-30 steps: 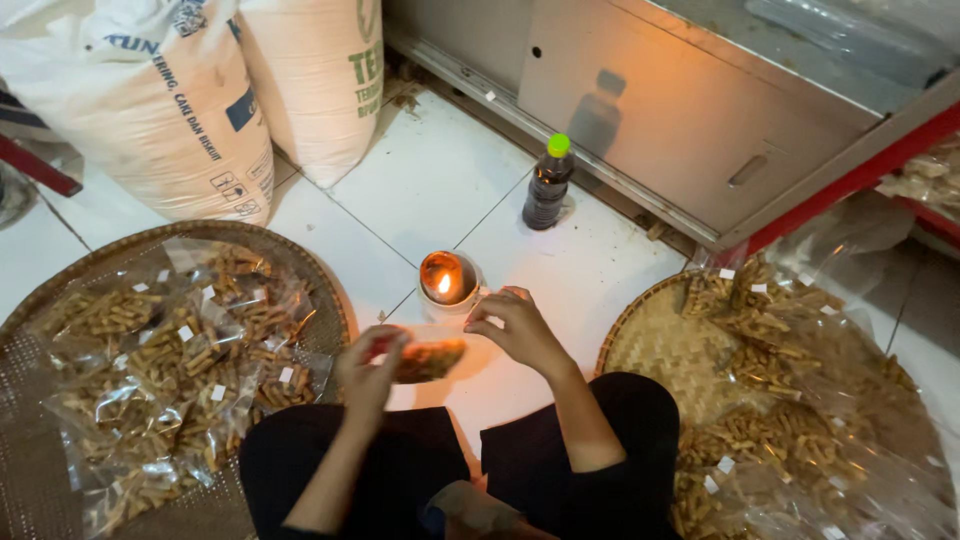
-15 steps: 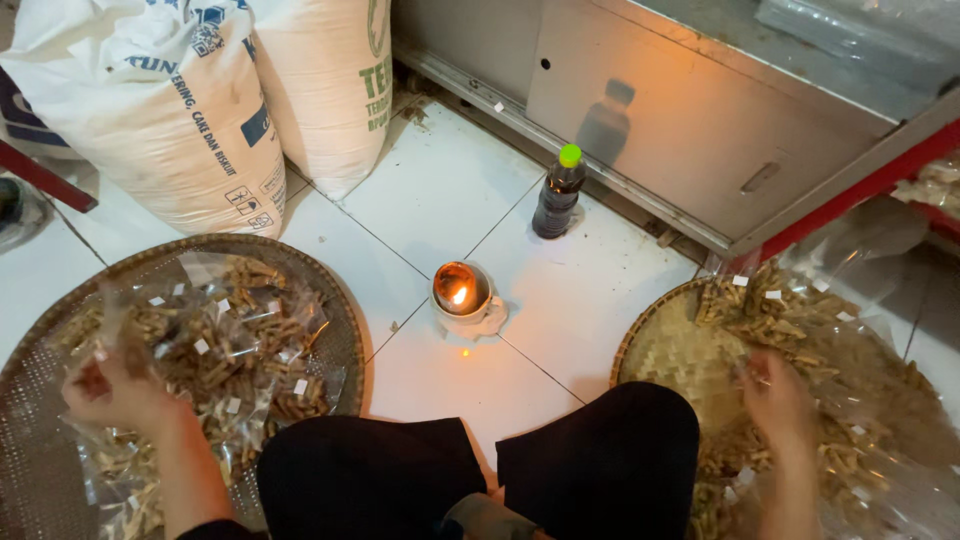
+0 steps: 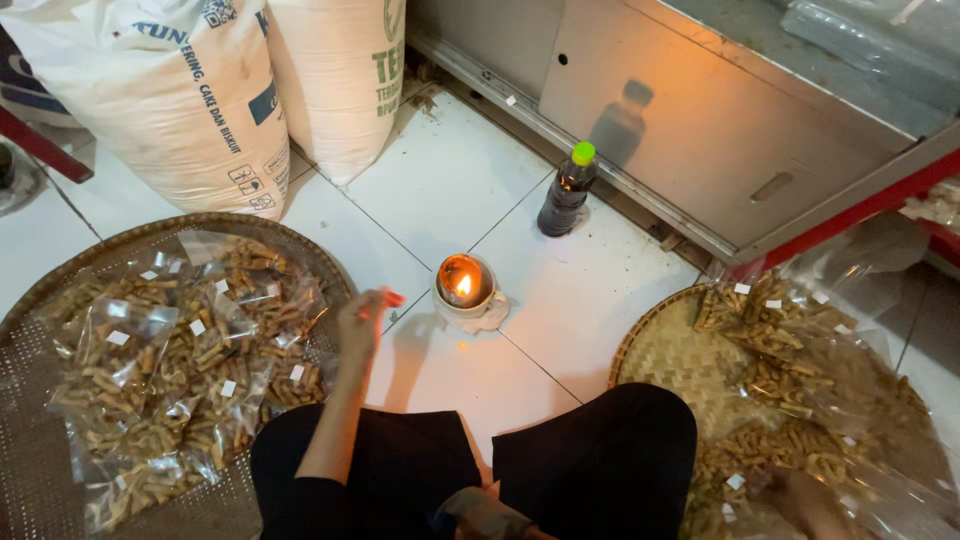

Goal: The person sits on the floor and seals clear plastic bags filled with dried food sticks by melting the bag openings over a candle flame. They take bags from woven trays, pinch and melt each opening shut, and place the sealed bags back on the trays.

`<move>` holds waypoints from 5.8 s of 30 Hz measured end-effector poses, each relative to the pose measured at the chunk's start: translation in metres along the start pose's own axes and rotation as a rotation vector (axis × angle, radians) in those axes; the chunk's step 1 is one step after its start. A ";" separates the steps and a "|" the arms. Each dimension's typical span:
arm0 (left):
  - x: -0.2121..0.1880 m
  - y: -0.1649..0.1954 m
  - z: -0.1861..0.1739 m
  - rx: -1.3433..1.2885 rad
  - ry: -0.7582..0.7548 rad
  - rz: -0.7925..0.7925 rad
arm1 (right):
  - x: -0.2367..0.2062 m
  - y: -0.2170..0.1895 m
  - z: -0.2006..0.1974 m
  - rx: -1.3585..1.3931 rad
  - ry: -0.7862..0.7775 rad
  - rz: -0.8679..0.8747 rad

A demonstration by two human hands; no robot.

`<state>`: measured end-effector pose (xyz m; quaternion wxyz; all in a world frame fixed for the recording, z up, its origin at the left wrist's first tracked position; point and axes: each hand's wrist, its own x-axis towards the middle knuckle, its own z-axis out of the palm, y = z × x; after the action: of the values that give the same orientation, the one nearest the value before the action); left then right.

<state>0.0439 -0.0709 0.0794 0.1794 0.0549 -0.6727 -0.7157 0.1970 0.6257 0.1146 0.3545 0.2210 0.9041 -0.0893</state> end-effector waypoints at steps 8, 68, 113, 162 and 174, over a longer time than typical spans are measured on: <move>-0.025 -0.016 0.049 0.130 -0.518 -0.011 | -0.016 0.000 0.004 0.253 0.035 0.109; -0.047 0.035 0.030 0.171 -0.538 0.058 | -0.045 -0.448 0.001 0.628 -0.241 -1.102; -0.050 -0.006 0.039 -0.165 -0.458 -0.227 | -0.013 -0.452 0.011 0.612 -0.100 -1.222; -0.034 0.017 0.034 0.011 -0.547 0.301 | 0.003 -0.472 0.061 0.734 -0.847 -0.937; -0.024 0.033 0.020 -0.005 -1.259 -0.204 | -0.014 -0.481 0.051 0.320 -0.693 -1.363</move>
<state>0.0661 -0.0454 0.1096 -0.3192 -0.3128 -0.6390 -0.6261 0.0137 0.1791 0.0891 0.4473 -0.3753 0.6541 -0.4808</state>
